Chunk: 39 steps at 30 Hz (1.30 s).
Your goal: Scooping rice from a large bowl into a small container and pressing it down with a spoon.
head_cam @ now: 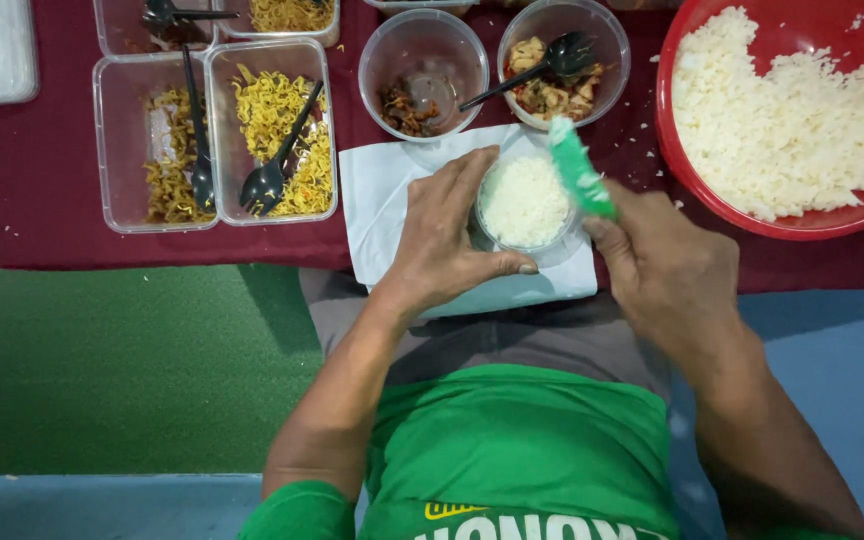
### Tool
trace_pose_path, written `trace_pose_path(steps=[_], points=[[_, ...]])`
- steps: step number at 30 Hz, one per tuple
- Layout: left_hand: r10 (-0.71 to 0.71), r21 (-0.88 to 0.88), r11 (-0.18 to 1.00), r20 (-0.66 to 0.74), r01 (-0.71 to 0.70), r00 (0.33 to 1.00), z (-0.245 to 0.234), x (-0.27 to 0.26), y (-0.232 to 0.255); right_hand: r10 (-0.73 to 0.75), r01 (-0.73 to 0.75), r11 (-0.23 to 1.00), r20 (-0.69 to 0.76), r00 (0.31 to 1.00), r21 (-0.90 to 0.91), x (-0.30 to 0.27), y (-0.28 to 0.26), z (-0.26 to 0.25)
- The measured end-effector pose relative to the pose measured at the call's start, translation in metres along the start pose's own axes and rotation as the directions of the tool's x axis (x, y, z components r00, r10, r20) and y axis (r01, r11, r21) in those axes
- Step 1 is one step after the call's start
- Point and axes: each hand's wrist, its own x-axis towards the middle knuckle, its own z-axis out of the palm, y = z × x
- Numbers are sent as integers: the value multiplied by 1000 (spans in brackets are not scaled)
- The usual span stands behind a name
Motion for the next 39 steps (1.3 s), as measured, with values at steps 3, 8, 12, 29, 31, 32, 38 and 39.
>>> trace_pose_path(steps=[3,8,12,29,31,32,38,39], points=[[-8,-33,999,16,9,1000,-5,1,4,-83,85,994,28,996,-66,-7,-5,-5],[-11,-26,1000,30,12,999,-7,2,6,-52,83,962,124,991,-261,-2,-31,-18],[1,-4,1000,22,-1,1000,-6,2,6,-64,111,911,128,990,-398,-5,-39,-10],[-28,-16,999,57,29,998,-8,5,7,43,94,911,320,946,-401,10,-25,-1],[-19,-16,1000,49,20,999,-8,6,7,40,93,925,337,941,-370,14,-21,-3],[-12,-24,1000,44,13,999,-8,5,7,18,114,932,359,933,-343,16,-20,-6],[-33,-49,998,49,35,998,-9,6,7,-27,161,953,456,890,-258,29,-10,-11],[-20,-49,999,40,22,999,-8,6,6,-32,170,953,474,880,-251,30,-9,-12]])
